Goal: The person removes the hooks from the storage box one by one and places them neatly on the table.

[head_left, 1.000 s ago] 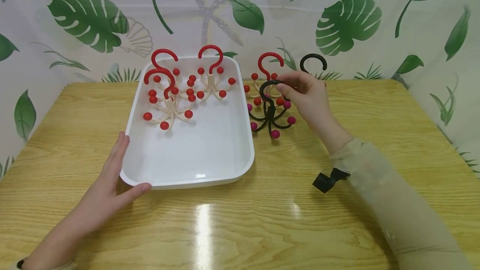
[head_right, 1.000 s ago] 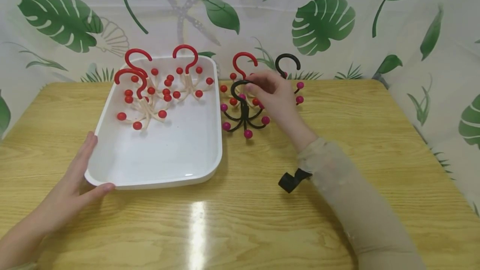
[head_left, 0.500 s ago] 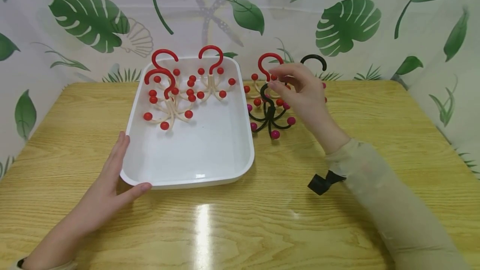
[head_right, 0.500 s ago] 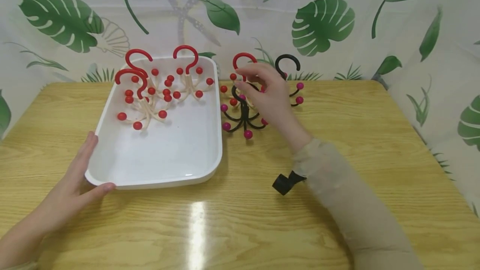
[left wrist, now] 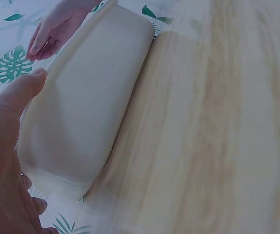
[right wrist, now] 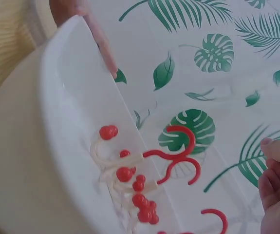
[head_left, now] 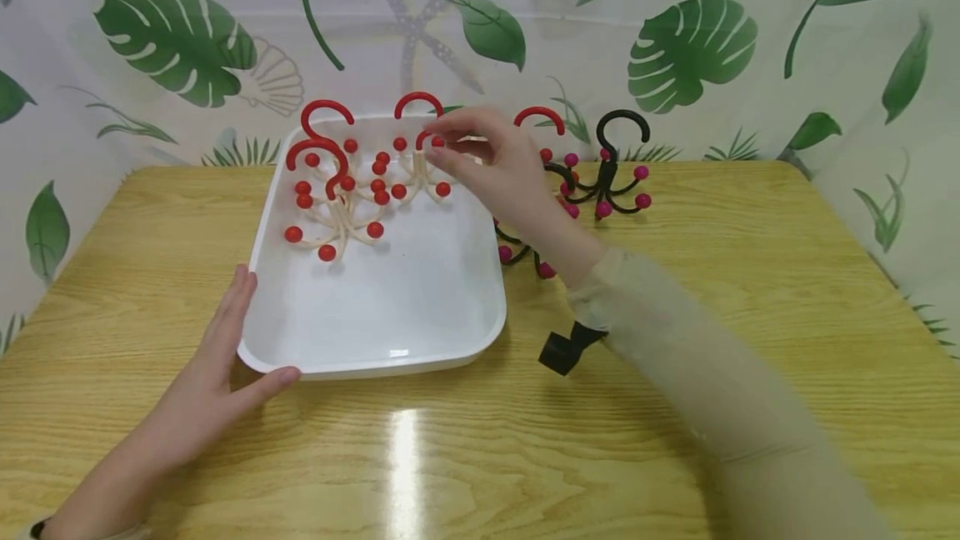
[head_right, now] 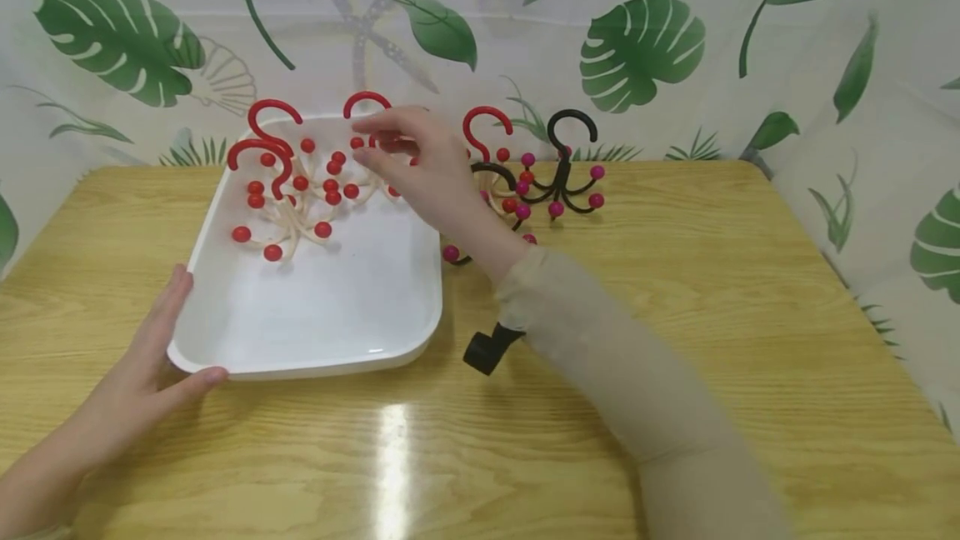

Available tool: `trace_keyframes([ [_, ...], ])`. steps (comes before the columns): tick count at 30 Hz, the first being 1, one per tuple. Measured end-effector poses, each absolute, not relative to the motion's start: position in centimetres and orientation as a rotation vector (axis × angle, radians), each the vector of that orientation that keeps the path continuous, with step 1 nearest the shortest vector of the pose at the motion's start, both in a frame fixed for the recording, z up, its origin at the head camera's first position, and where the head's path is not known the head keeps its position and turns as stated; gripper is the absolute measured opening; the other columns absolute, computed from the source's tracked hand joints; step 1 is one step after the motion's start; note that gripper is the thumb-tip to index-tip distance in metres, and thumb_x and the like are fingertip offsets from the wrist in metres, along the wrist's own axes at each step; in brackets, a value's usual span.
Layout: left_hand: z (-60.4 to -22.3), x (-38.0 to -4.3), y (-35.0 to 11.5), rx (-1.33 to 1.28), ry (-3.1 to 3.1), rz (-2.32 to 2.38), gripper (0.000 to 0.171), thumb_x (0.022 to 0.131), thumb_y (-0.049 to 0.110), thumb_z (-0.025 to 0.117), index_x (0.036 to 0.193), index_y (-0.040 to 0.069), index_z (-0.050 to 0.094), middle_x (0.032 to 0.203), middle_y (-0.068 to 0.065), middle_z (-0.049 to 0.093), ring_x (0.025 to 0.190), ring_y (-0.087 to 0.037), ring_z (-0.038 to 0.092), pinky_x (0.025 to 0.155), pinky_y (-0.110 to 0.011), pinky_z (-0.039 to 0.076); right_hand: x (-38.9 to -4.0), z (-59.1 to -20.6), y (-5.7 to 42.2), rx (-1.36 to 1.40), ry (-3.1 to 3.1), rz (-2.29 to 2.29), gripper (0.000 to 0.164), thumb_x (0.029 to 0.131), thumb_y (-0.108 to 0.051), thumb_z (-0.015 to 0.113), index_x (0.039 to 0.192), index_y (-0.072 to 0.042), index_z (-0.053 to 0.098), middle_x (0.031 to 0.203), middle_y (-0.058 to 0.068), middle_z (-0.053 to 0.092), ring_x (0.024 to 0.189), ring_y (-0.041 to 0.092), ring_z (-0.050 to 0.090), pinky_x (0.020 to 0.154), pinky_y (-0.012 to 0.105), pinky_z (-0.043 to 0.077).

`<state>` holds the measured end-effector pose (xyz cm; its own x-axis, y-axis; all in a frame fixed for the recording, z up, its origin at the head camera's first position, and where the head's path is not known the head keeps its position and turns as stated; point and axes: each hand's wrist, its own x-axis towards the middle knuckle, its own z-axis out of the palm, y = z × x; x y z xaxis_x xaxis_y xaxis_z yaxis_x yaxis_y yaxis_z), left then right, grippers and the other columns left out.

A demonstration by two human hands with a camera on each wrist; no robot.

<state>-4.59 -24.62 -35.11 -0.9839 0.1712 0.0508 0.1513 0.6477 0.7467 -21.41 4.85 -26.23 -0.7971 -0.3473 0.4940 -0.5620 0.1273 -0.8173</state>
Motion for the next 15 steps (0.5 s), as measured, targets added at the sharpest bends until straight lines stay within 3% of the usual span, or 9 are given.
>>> trace_keyframes([
  [15,-35.2,-4.5,-24.6,0.290,2.828,1.294,0.104,0.086,0.029,0.072,0.152,0.037,-0.008,0.158,0.007,-0.015,0.144,-0.027,-0.010,0.103,-0.070,0.008,-24.0,-26.4,-2.2,0.789,-2.504,1.792,0.035,0.087,-0.019,0.071,0.120,-0.012,0.063,0.113,-0.003,0.062,0.100,0.010,0.057,0.081,0.018,0.049],
])
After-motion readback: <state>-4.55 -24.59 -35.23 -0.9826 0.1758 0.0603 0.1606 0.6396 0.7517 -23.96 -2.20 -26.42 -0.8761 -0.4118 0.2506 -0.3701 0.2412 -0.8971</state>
